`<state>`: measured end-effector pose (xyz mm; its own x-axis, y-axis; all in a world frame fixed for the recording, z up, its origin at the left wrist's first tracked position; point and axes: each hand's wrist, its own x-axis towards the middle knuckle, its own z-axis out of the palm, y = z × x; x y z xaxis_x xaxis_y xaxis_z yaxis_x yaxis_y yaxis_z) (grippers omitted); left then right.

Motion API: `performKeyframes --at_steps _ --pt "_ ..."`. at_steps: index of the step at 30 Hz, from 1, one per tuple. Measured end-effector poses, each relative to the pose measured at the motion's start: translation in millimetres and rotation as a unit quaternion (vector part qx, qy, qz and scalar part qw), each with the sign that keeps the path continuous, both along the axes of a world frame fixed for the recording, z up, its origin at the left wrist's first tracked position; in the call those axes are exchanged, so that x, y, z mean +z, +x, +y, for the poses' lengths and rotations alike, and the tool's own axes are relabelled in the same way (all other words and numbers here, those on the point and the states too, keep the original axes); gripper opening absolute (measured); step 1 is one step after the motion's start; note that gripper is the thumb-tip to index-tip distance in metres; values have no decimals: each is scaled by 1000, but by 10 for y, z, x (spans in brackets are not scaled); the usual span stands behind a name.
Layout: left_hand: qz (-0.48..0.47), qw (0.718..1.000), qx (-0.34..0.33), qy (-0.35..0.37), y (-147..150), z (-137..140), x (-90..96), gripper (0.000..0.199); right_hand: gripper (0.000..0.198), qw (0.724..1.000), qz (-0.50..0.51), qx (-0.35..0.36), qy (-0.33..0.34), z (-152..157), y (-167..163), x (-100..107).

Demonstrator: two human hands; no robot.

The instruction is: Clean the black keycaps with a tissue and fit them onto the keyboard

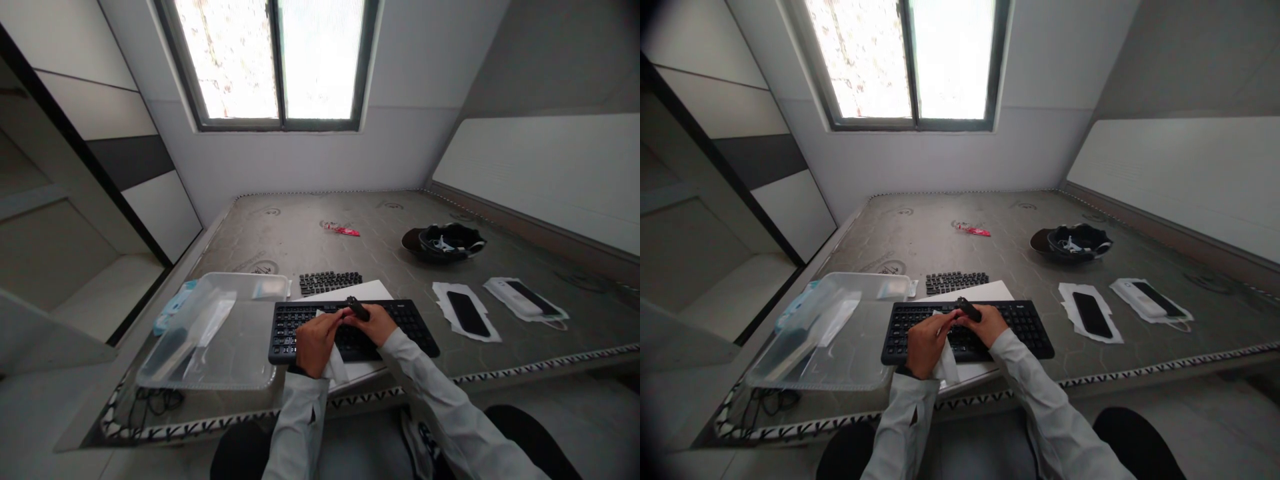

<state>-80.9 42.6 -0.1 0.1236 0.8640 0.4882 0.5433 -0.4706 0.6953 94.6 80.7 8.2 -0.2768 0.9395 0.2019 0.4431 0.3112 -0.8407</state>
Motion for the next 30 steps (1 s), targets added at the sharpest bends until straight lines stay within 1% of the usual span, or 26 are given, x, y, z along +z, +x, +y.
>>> performKeyframes --at_steps 4,6,9,13,20,30 --pt "-42 997 55 -15 -4 5 -21 24 24 995 -75 -47 49 88 14 -37" --pt "-29 996 75 -31 -18 9 -33 23 22 989 -116 -57 74 176 16 -65" --pt "3 995 96 -37 -41 12 -46 22 16 981 -169 -48 87 320 6 -120" --pt "-3 995 94 -25 -67 13 -53 22 14 971 -227 -22 75 432 -16 -197" --pt "21 994 102 -32 -93 10 -52 22 17 966 -242 -45 75 441 -22 -257" --pt "58 992 109 -35 -83 7 -42 22 18 957 -276 -29 84 400 -49 -209"
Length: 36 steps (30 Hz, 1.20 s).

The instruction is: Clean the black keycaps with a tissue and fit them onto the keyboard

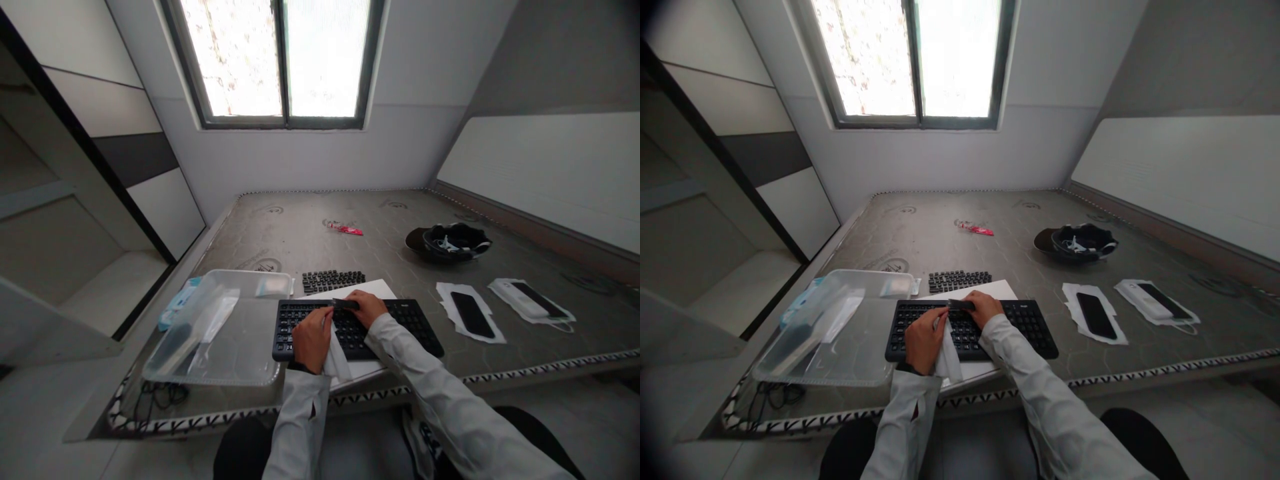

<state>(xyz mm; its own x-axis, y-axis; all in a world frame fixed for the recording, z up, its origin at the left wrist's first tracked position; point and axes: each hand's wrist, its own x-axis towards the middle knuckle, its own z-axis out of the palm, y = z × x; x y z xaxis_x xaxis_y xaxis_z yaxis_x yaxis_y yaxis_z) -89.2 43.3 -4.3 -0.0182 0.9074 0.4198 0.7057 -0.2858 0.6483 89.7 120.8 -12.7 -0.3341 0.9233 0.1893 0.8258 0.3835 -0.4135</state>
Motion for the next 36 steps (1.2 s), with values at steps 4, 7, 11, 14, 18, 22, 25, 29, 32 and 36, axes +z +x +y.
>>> performKeyframes --at_steps 4,7,11,14,18,22,25,29,32,36 --pt "15 1000 7 -21 10 -5 12 22 22 999 -36 -6 -12 -19 1 27" --pt "27 999 14 -33 12 -9 30 22 21 998 -61 -12 -12 -39 -8 51" --pt "40 997 44 -41 -25 -16 59 21 27 994 -111 -9 -3 -119 -47 76" --pt "39 994 91 -37 -91 -14 86 21 33 989 -147 6 13 -236 -100 96" --pt "34 991 124 -34 -172 -1 111 21 37 984 -173 -8 34 -402 -170 134" --pt "38 990 133 -34 -196 17 105 21 38 980 -198 -31 15 -476 -209 144" --pt "36 989 139 -30 -192 25 116 21 38 978 -205 -36 2 -463 -219 129" --pt "33 989 145 -13 -180 8 207 20 39 978 -204 -34 1 -436 -195 142" --pt "26 989 144 10 -170 -29 316 20 44 977 -209 -22 20 -494 -141 169" --pt "-2 990 138 35 -160 -85 486 20 43 978 -194 -59 36 -681 10 171"
